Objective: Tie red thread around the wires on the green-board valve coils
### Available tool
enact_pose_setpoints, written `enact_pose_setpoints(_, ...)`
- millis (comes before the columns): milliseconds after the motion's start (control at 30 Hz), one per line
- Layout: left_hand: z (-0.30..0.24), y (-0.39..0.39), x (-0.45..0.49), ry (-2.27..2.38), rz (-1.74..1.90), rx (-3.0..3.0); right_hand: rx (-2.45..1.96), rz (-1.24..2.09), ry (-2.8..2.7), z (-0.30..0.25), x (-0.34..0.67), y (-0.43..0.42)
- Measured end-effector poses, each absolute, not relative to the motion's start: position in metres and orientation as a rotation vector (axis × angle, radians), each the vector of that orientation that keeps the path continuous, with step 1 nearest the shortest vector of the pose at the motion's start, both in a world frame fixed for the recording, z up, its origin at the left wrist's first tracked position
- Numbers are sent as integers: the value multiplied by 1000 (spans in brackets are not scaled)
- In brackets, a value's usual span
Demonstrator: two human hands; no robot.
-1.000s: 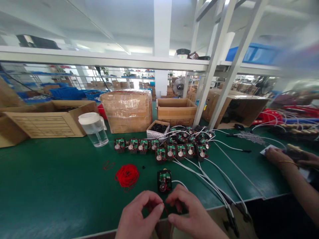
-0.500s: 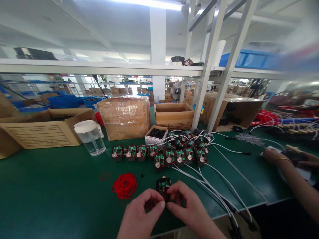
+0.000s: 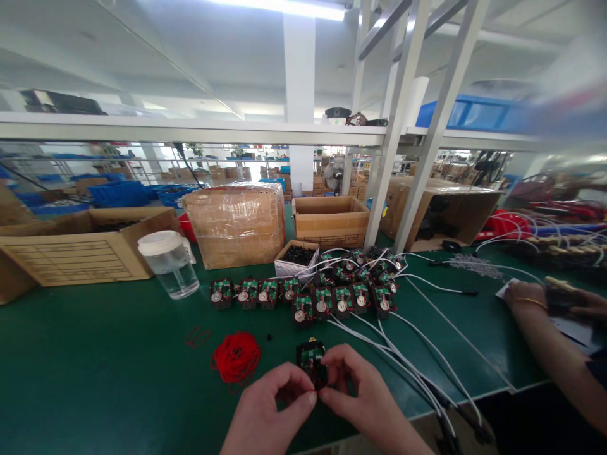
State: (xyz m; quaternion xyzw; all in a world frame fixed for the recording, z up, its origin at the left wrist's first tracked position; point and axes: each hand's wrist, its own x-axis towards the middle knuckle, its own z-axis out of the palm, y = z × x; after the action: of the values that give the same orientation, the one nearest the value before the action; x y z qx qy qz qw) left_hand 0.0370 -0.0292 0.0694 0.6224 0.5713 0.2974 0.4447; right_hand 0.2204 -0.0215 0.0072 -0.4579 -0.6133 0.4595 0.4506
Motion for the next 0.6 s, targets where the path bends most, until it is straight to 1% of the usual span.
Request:
enact_pose_setpoints(133, 69, -26, 35, 1397, 694, 1563, -1111, 1037, -1620, 13, 225, -22)
enact_pose_setpoints(600, 81, -14, 23, 1424, 563, 1690, -1122, 1140, -1753, 36, 236, -16)
